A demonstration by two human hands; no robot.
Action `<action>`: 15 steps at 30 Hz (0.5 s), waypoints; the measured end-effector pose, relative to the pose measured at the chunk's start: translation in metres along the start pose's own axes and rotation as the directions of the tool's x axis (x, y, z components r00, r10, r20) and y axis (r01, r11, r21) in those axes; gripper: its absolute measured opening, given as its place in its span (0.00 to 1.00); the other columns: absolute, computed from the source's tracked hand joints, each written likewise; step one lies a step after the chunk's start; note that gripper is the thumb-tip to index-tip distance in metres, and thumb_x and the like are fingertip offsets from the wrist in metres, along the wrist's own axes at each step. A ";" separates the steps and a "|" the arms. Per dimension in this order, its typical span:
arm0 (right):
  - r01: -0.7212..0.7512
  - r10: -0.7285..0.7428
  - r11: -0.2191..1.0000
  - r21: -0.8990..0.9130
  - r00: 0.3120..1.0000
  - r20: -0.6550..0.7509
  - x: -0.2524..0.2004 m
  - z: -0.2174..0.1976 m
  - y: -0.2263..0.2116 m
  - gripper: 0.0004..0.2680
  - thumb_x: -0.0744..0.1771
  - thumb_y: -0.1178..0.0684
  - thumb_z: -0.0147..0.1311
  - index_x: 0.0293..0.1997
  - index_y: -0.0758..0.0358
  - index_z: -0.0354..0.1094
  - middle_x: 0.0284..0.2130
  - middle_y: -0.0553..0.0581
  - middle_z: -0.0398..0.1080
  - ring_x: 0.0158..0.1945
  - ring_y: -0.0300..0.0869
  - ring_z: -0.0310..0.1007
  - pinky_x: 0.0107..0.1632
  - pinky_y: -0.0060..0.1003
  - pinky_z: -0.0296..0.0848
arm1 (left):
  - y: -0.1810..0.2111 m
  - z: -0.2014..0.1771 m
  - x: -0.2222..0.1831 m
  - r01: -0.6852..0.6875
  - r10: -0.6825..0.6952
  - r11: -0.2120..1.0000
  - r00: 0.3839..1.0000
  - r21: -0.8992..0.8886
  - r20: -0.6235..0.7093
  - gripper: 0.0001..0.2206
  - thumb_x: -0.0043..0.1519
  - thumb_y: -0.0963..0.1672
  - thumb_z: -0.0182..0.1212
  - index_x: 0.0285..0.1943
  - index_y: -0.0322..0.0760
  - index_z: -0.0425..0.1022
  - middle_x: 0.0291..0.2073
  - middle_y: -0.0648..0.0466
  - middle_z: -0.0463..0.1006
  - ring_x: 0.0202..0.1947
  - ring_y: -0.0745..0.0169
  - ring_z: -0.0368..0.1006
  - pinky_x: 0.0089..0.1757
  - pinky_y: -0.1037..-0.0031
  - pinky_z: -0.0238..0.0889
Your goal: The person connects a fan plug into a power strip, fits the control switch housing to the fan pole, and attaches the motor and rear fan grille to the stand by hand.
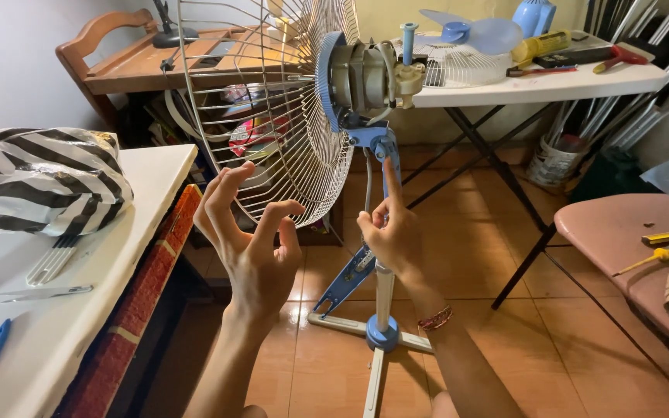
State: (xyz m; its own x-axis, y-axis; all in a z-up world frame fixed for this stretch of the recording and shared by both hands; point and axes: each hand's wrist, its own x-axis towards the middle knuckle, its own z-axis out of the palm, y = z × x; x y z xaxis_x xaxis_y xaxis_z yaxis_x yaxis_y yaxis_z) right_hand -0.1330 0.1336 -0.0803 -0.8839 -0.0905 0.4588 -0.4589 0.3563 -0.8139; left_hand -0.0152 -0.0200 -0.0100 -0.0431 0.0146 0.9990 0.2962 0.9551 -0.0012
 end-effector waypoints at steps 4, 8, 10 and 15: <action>-0.040 0.038 0.999 0.023 0.998 0.055 -0.005 0.001 -0.007 0.36 0.61 0.54 0.55 0.79 0.42 0.39 0.19 0.50 0.66 0.26 0.44 0.72 0.43 0.43 0.72 | -0.001 0.000 -0.002 0.007 -0.007 1.000 1.000 -0.001 0.017 0.14 0.52 0.31 0.60 0.33 0.44 0.77 0.59 0.46 0.66 0.61 0.33 0.60 0.56 0.56 0.62; -0.043 0.043 0.999 -0.008 0.997 0.069 -0.006 0.005 -0.003 0.37 0.61 0.53 0.56 0.79 0.38 0.36 0.19 0.48 0.66 0.28 0.43 0.73 0.46 0.42 0.73 | -0.003 0.000 -0.003 0.005 -0.006 1.000 1.000 0.007 0.027 0.13 0.52 0.31 0.60 0.33 0.44 0.76 0.59 0.46 0.66 0.62 0.33 0.59 0.56 0.56 0.62; -0.044 0.044 0.999 -0.008 0.996 0.072 -0.006 0.004 -0.004 0.37 0.61 0.53 0.56 0.79 0.38 0.36 0.19 0.48 0.66 0.29 0.43 0.73 0.47 0.42 0.72 | -0.002 0.001 -0.003 0.005 -0.005 1.000 1.000 0.006 0.028 0.13 0.52 0.31 0.60 0.33 0.43 0.76 0.59 0.46 0.66 0.62 0.33 0.59 0.56 0.56 0.62; -0.044 0.043 0.999 0.017 0.996 0.077 -0.007 0.002 -0.006 0.36 0.61 0.54 0.56 0.79 0.40 0.39 0.19 0.48 0.66 0.27 0.42 0.71 0.44 0.40 0.73 | -0.005 0.005 -0.007 0.003 -0.003 1.000 1.000 0.010 0.014 0.14 0.52 0.31 0.60 0.33 0.44 0.77 0.60 0.46 0.66 0.62 0.34 0.59 0.60 0.52 0.58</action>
State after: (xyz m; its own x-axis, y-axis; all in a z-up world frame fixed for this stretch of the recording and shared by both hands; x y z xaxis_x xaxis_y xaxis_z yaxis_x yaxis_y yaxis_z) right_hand -0.1241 0.1304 -0.0795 -0.9071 -0.1468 0.3945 -0.4208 0.3442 -0.8393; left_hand -0.0216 -0.0235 -0.0170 -0.0570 0.0158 0.9982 0.2867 0.9580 0.0012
